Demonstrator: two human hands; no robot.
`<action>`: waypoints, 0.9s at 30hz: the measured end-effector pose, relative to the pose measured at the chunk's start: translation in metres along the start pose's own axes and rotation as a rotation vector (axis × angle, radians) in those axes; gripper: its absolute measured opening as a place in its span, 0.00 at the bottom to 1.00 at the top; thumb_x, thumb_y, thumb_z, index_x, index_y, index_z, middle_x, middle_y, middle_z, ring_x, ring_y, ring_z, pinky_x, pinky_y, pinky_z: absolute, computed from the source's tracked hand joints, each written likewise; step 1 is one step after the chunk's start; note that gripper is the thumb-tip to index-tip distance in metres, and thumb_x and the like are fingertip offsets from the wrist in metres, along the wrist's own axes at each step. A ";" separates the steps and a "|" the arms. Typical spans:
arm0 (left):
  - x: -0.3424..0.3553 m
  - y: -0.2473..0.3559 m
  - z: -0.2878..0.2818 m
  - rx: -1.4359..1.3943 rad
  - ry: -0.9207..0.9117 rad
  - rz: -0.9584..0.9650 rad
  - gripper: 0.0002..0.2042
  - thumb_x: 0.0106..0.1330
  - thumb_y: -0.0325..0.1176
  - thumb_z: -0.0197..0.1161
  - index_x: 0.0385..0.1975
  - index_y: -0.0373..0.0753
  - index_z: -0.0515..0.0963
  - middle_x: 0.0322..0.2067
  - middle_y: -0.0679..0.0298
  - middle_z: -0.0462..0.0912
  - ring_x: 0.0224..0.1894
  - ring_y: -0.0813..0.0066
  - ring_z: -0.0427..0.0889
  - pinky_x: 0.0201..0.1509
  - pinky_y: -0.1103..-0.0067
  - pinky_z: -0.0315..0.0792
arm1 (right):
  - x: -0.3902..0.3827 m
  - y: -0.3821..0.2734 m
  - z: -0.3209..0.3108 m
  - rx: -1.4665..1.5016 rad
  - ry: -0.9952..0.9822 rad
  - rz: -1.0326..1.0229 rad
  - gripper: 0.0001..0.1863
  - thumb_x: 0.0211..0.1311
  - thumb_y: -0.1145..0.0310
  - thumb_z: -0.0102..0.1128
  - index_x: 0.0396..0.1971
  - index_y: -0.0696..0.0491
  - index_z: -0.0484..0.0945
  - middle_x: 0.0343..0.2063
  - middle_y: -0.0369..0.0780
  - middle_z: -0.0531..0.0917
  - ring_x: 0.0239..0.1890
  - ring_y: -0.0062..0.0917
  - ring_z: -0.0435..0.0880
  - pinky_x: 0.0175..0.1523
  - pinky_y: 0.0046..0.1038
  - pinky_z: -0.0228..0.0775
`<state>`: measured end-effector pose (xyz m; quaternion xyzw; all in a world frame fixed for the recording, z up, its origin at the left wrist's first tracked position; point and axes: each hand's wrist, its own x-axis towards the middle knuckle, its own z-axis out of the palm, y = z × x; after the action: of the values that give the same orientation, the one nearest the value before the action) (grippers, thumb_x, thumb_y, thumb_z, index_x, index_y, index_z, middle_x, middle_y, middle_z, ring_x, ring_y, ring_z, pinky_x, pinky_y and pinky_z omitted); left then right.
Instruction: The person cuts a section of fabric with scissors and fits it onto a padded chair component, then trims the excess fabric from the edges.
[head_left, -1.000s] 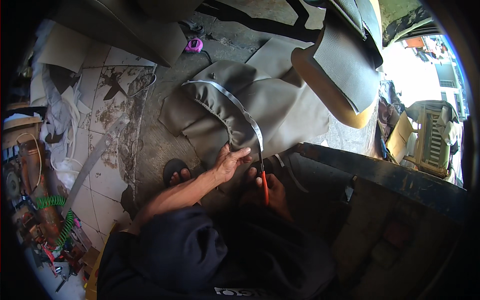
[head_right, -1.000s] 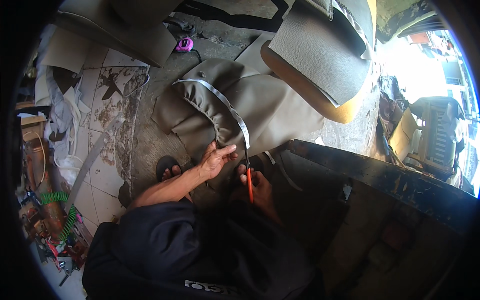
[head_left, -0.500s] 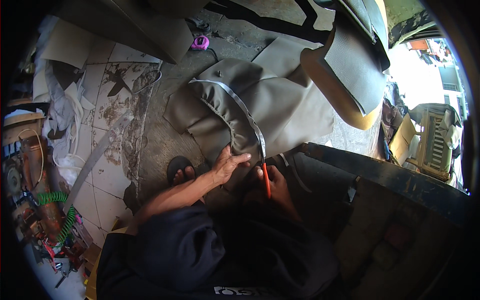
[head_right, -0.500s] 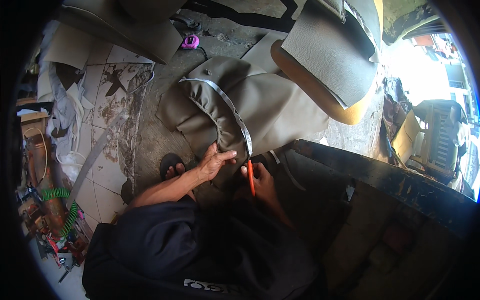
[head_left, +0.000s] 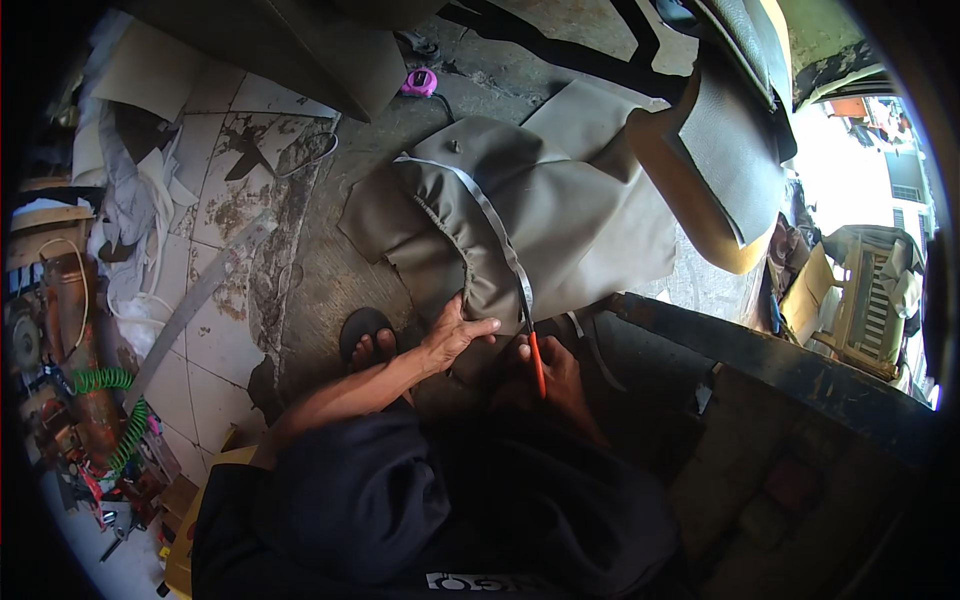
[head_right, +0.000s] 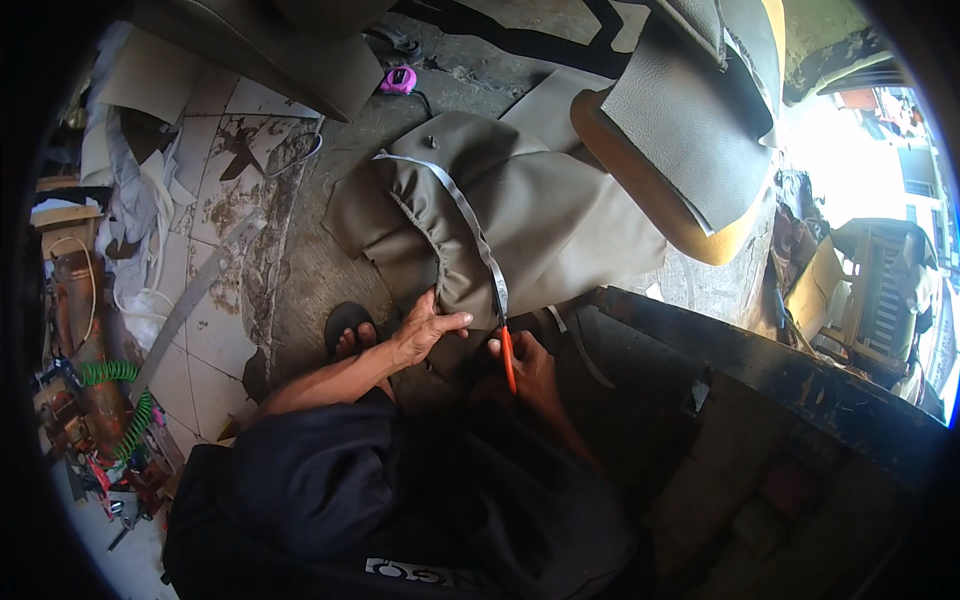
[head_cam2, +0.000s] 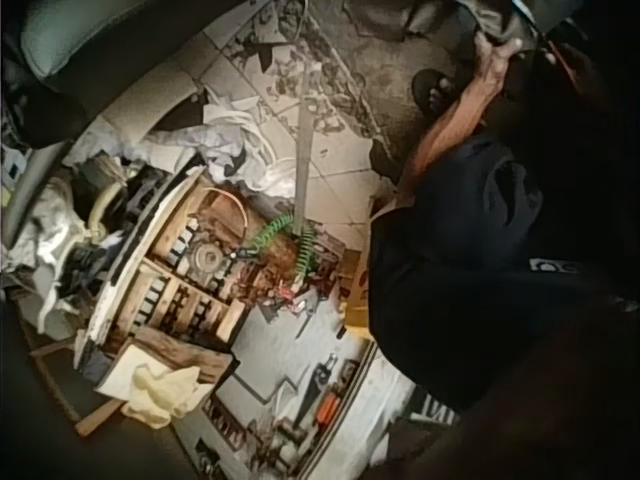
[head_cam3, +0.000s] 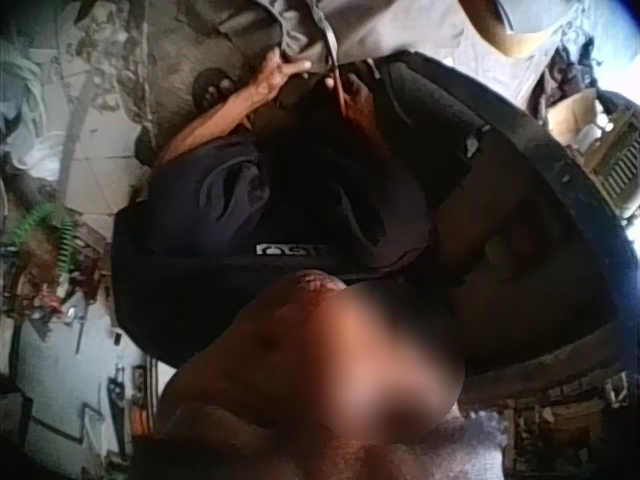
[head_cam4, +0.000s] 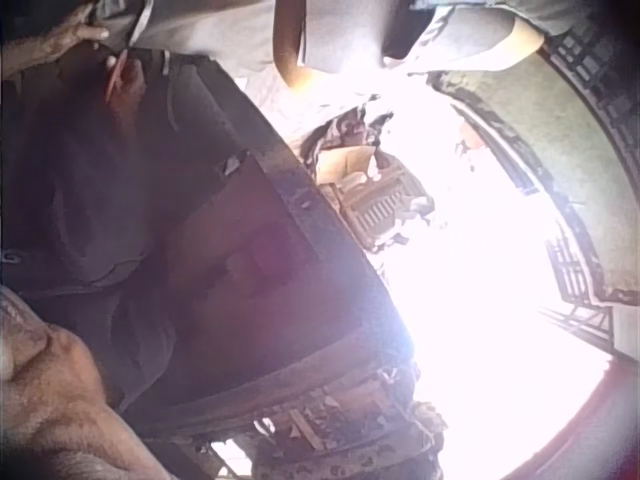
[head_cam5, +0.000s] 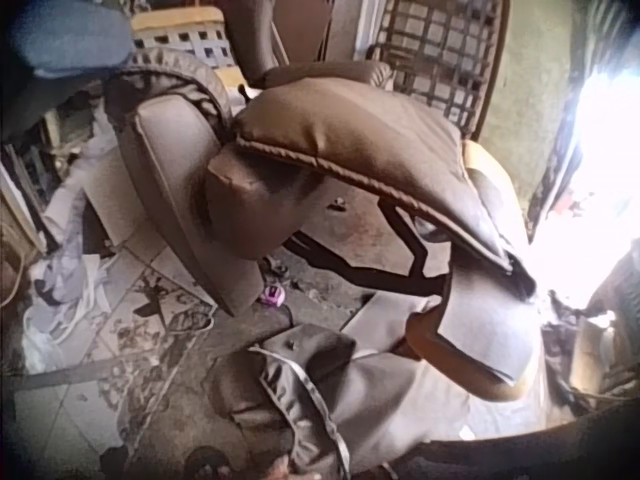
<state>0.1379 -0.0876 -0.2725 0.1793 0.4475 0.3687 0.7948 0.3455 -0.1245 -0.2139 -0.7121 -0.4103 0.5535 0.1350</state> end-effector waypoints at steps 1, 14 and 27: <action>-0.001 -0.002 -0.001 0.009 -0.002 0.011 0.27 0.58 0.26 0.70 0.57 0.36 0.66 0.44 0.65 0.79 0.43 0.77 0.79 0.39 0.78 0.79 | -0.001 0.000 0.000 0.016 -0.009 0.006 0.27 0.58 0.46 0.70 0.38 0.59 0.80 0.29 0.41 0.83 0.33 0.20 0.80 0.39 0.26 0.72; -0.015 -0.001 -0.013 0.082 -0.019 0.018 0.33 0.58 0.27 0.71 0.62 0.35 0.63 0.49 0.63 0.77 0.44 0.74 0.79 0.40 0.77 0.79 | 0.014 -0.010 -0.007 -0.174 -0.097 0.028 0.31 0.56 0.42 0.69 0.39 0.60 0.79 0.32 0.46 0.84 0.36 0.29 0.84 0.43 0.31 0.74; -0.013 0.015 -0.023 0.189 -0.076 -0.078 0.33 0.59 0.32 0.72 0.62 0.33 0.62 0.53 0.60 0.75 0.53 0.72 0.77 0.57 0.73 0.73 | 0.017 -0.014 0.000 -0.115 -0.070 -0.047 0.29 0.58 0.44 0.68 0.38 0.59 0.79 0.26 0.41 0.83 0.30 0.22 0.80 0.38 0.29 0.72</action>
<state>0.1077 -0.0883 -0.2677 0.2501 0.4564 0.2866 0.8044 0.3407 -0.1034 -0.2159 -0.6888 -0.4626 0.5504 0.0926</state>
